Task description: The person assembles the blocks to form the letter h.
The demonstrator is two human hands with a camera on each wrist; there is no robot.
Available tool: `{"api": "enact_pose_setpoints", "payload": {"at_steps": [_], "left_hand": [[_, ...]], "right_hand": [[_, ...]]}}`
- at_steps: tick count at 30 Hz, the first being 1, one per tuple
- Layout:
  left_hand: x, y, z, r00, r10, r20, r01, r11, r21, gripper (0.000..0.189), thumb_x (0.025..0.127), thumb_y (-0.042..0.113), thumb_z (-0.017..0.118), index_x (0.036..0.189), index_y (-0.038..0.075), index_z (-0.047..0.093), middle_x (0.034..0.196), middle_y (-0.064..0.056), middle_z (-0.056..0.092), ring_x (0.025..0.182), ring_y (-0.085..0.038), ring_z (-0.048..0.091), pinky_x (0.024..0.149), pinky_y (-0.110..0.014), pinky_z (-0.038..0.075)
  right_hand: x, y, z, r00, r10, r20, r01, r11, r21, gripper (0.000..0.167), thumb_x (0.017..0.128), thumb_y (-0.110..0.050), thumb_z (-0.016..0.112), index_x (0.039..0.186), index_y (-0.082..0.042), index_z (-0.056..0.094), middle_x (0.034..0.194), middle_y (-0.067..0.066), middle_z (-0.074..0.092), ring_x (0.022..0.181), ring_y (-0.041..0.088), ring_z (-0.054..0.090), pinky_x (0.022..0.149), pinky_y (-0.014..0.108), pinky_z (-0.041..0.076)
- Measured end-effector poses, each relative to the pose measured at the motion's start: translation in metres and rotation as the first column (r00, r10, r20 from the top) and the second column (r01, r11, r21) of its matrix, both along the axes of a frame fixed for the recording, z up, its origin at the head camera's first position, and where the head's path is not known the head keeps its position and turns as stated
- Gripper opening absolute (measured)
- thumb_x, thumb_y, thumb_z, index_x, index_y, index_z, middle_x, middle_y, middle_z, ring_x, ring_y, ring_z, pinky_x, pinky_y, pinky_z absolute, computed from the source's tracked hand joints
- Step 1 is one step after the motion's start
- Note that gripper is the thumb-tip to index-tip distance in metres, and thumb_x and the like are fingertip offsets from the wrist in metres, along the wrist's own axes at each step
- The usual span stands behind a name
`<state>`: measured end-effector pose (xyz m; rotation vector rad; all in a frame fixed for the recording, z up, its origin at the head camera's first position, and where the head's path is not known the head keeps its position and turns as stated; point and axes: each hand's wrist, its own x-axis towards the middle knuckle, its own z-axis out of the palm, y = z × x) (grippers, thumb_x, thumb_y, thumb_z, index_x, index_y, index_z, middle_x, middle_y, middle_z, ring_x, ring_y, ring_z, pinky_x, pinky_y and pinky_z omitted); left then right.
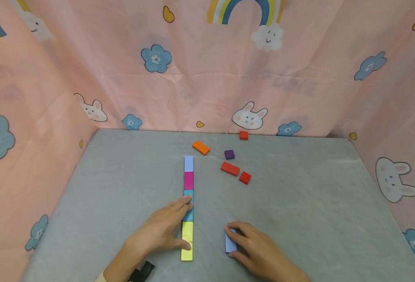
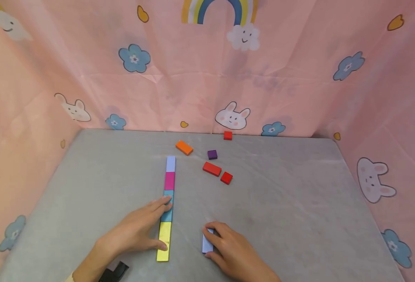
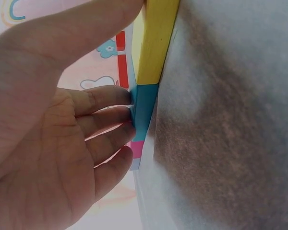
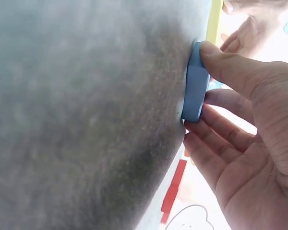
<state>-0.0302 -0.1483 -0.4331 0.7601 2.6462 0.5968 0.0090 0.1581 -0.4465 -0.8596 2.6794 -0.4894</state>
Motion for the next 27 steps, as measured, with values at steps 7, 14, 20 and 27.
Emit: {"api": "enact_pose_setpoints", "payload": {"at_steps": [7,14,20,27], "left_hand": [[0.000,-0.002,0.000,1.000,-0.009,-0.028,0.009,1.000,0.001,0.103,0.074,0.043,0.096,0.155,-0.001,0.049,0.171,-0.012,0.039,0.159,-0.030,0.039,0.130,-0.046,0.037],[0.000,-0.002,0.001,0.999,-0.009,-0.037,0.010,1.000,0.003,0.102,0.075,0.043,0.096,0.154,-0.001,0.049,0.171,-0.013,0.040,0.158,-0.031,0.040,0.130,-0.047,0.037],[0.001,-0.001,0.001,0.999,-0.013,-0.035,0.013,1.000,-0.001,0.103,0.074,0.044,0.096,0.154,-0.001,0.050,0.171,-0.013,0.040,0.159,-0.030,0.040,0.130,-0.047,0.037],[-0.001,-0.001,0.001,1.000,0.000,0.002,0.000,1.000,-0.009,0.104,0.075,0.046,0.095,0.156,0.001,0.048,0.173,-0.011,0.037,0.160,-0.028,0.037,0.131,-0.046,0.036]], "right_hand": [[0.008,-0.002,0.002,0.999,-0.031,0.021,0.029,0.998,0.059,0.060,0.095,-0.043,0.078,0.147,-0.015,0.065,0.142,-0.002,0.061,0.121,0.014,0.063,0.099,0.035,0.064],[0.012,0.000,0.001,0.999,-0.034,0.027,0.032,0.998,0.059,0.061,0.095,-0.041,0.078,0.148,-0.015,0.063,0.145,-0.002,0.061,0.125,0.014,0.062,0.102,0.037,0.063],[0.016,0.002,-0.001,0.999,-0.033,-0.009,0.034,0.998,0.059,0.060,0.095,-0.042,0.079,0.147,-0.015,0.065,0.147,-0.003,0.063,0.130,0.015,0.063,0.106,0.039,0.061],[0.016,0.004,-0.003,0.999,-0.042,0.005,0.042,0.999,0.029,0.058,0.097,-0.042,0.076,0.147,-0.016,0.064,0.148,-0.004,0.062,0.130,0.015,0.062,0.107,0.040,0.061]]}}
